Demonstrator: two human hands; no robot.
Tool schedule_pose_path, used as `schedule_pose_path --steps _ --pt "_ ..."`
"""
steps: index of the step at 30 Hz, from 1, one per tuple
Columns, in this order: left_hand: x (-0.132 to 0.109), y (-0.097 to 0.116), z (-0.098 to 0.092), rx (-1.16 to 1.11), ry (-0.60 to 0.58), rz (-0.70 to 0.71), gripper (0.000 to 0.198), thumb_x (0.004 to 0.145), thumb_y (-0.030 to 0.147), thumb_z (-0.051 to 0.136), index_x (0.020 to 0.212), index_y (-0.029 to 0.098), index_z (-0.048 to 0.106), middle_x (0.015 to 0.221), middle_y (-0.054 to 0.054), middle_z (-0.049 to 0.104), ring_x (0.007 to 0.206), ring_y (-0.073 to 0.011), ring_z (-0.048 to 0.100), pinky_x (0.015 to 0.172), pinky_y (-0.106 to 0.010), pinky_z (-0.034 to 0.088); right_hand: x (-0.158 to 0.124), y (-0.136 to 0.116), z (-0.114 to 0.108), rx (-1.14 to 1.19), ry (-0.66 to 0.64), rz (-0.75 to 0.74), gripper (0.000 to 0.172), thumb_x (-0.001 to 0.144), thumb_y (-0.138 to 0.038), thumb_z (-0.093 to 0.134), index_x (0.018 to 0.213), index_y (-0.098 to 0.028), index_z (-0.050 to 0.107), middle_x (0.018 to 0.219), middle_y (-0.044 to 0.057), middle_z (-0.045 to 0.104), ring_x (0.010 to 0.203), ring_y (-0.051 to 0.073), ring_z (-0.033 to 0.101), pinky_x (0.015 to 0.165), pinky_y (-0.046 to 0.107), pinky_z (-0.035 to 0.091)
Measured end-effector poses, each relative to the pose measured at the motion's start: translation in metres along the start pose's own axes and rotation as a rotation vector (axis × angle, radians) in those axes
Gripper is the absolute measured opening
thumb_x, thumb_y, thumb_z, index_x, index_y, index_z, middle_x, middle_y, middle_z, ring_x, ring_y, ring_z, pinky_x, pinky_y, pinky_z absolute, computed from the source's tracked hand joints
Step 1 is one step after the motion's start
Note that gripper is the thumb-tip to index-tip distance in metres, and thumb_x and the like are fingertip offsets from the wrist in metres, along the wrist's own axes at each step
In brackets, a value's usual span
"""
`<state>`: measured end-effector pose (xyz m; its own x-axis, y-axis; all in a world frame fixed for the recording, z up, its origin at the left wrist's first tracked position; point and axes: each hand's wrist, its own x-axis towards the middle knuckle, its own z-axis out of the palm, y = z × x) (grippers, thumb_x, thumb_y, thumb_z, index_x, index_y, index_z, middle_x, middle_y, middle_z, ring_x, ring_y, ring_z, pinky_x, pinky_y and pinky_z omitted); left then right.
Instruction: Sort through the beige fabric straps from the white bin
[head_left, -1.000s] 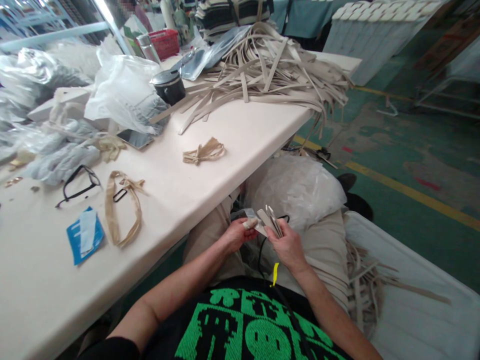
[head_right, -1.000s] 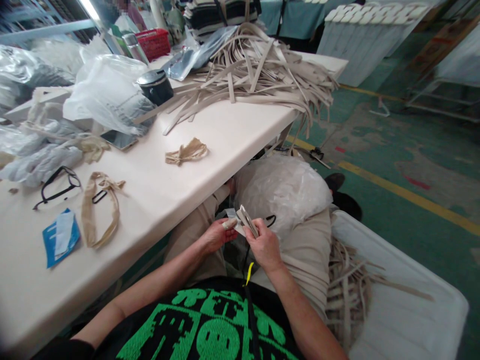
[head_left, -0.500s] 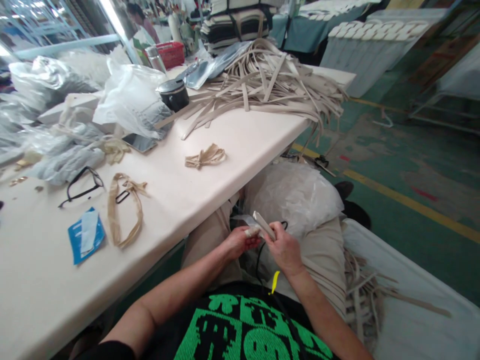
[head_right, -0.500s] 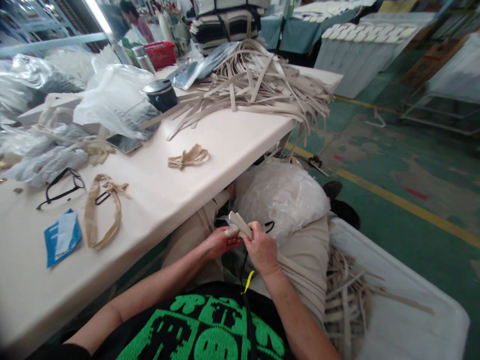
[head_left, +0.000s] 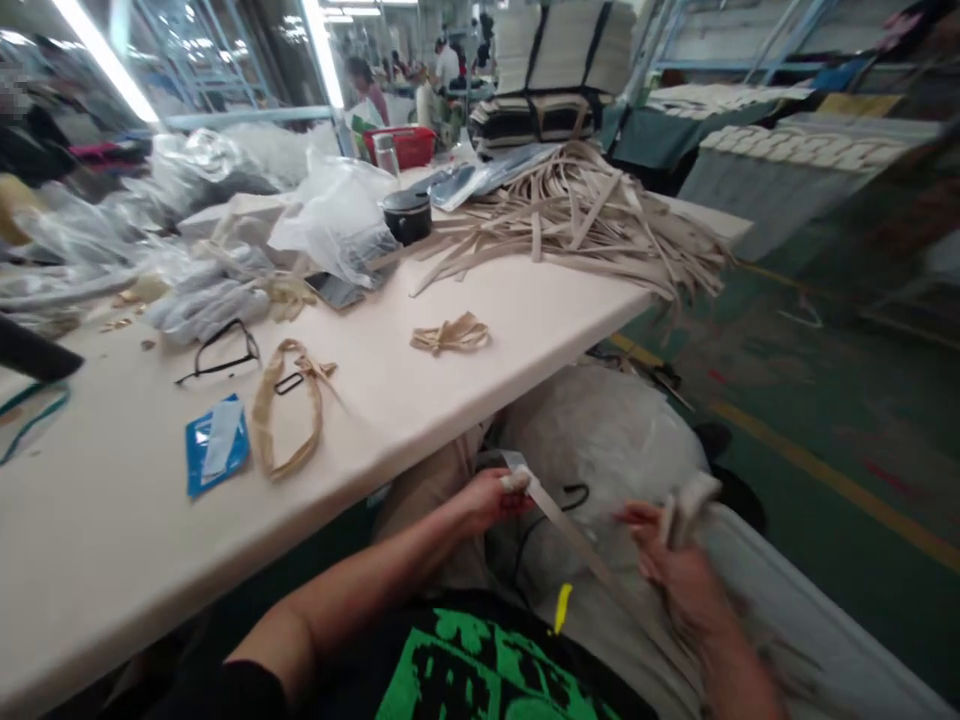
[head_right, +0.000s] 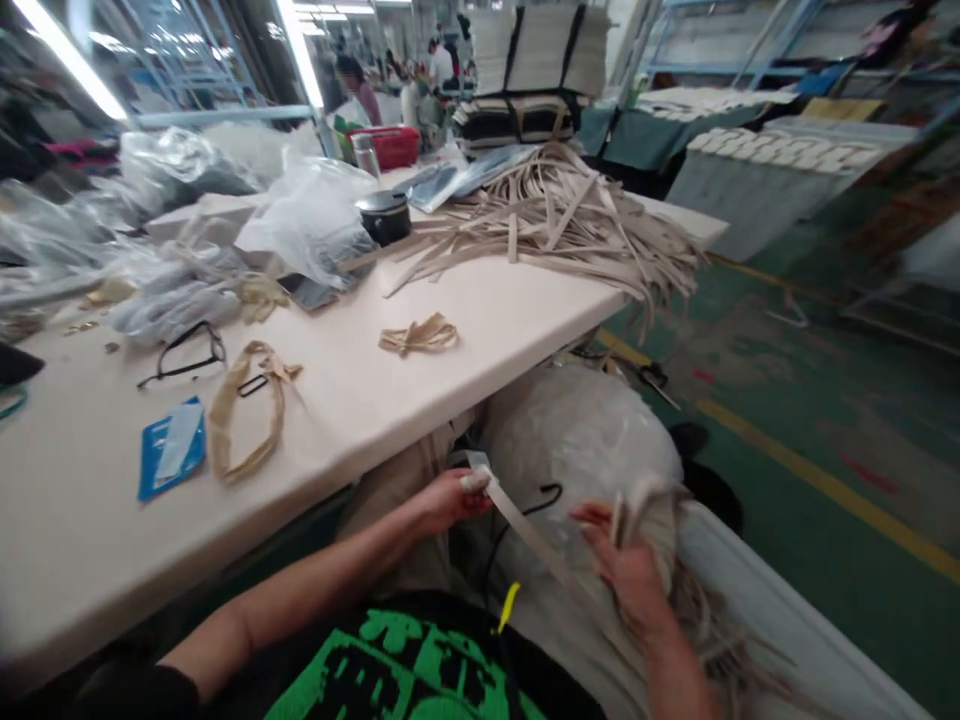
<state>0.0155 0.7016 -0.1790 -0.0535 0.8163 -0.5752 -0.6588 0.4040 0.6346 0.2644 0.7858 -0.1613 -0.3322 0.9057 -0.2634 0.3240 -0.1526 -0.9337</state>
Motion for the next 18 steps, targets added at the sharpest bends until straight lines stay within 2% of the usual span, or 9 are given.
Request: schedule_pose_path --steps 1,2,3,5,9,12,15,18 --pt "0.000 0.000 0.003 -0.003 -0.014 -0.011 0.058 0.050 0.054 0.088 0.082 0.011 0.064 0.073 -0.003 0.064 0.063 -0.0114 0.060 0.066 -0.025 0.047 -0.008 -0.008 0.005 -0.032 -0.159 0.034 0.056 0.069 -0.052 0.071 0.111 -0.015 0.065 0.102 0.011 0.071 0.063 0.018 0.061 0.045 0.025 0.046" --pt "0.000 0.000 0.005 -0.007 -0.026 -0.017 0.057 0.050 0.053 0.089 0.082 0.011 0.065 0.073 -0.003 0.064 0.063 -0.0113 0.061 0.066 -0.024 0.047 -0.014 -0.015 0.011 -0.094 -0.264 0.071 0.056 0.069 -0.050 0.072 0.112 -0.016 0.066 0.098 0.009 0.071 0.062 0.017 0.059 0.046 0.025 0.046" --pt "0.000 -0.001 0.007 -0.010 -0.032 -0.017 0.057 0.050 0.052 0.089 0.082 0.012 0.065 0.073 -0.002 0.064 0.063 -0.0112 0.061 0.066 -0.024 0.047 -0.020 -0.020 0.016 -0.160 -0.337 0.096 0.051 0.070 -0.049 0.070 0.109 -0.016 0.068 0.093 0.008 0.071 0.063 0.018 0.059 0.048 0.025 0.047" --pt "0.001 -0.001 0.009 -0.015 -0.025 -0.009 0.057 0.049 0.051 0.090 0.082 0.012 0.065 0.073 -0.003 0.066 0.063 -0.0106 0.061 0.065 -0.023 0.047 -0.033 -0.024 0.020 -0.275 -0.394 0.099 0.041 0.077 -0.052 0.062 0.093 -0.016 0.071 0.083 0.006 0.070 0.066 0.018 0.059 0.050 0.025 0.047" --pt "-0.001 -0.002 0.009 -0.019 0.024 -0.015 0.054 0.049 0.048 0.091 0.081 0.012 0.066 0.073 -0.003 0.066 0.062 -0.0101 0.061 0.063 -0.022 0.047 -0.058 -0.025 0.003 -0.457 -0.367 0.036 0.049 0.087 -0.058 0.047 0.073 -0.016 0.069 0.065 0.003 0.063 0.058 0.016 0.055 0.053 0.025 0.044" --pt "-0.008 -0.011 0.020 -0.022 0.033 -0.047 0.054 0.048 0.047 0.091 0.081 0.012 0.066 0.070 -0.004 0.067 0.062 -0.0117 0.062 0.063 -0.023 0.047 -0.064 -0.032 -0.002 -0.590 -0.271 -0.007 0.052 0.088 -0.060 0.044 0.065 -0.018 0.065 0.058 0.002 0.061 0.054 0.016 0.056 0.055 0.026 0.041" --pt "-0.017 -0.023 0.041 0.012 -0.026 -0.097 0.060 0.041 0.050 0.092 0.078 0.011 0.068 0.068 -0.004 0.067 0.062 -0.0127 0.062 0.063 -0.024 0.046 -0.056 -0.045 0.010 -0.630 -0.198 -0.054 0.050 0.087 -0.060 0.045 0.069 -0.019 0.067 0.059 0.003 0.065 0.058 0.019 0.061 0.057 0.026 0.042" --pt "-0.020 -0.025 0.054 0.051 -0.075 -0.091 0.060 0.038 0.053 0.091 0.073 0.010 0.068 0.065 -0.004 0.066 0.060 -0.0114 0.061 0.063 -0.023 0.045 -0.049 -0.057 0.015 -0.619 -0.228 -0.081 0.051 0.088 -0.062 0.043 0.079 -0.019 0.070 0.065 0.003 0.070 0.063 0.021 0.065 0.059 0.025 0.043"
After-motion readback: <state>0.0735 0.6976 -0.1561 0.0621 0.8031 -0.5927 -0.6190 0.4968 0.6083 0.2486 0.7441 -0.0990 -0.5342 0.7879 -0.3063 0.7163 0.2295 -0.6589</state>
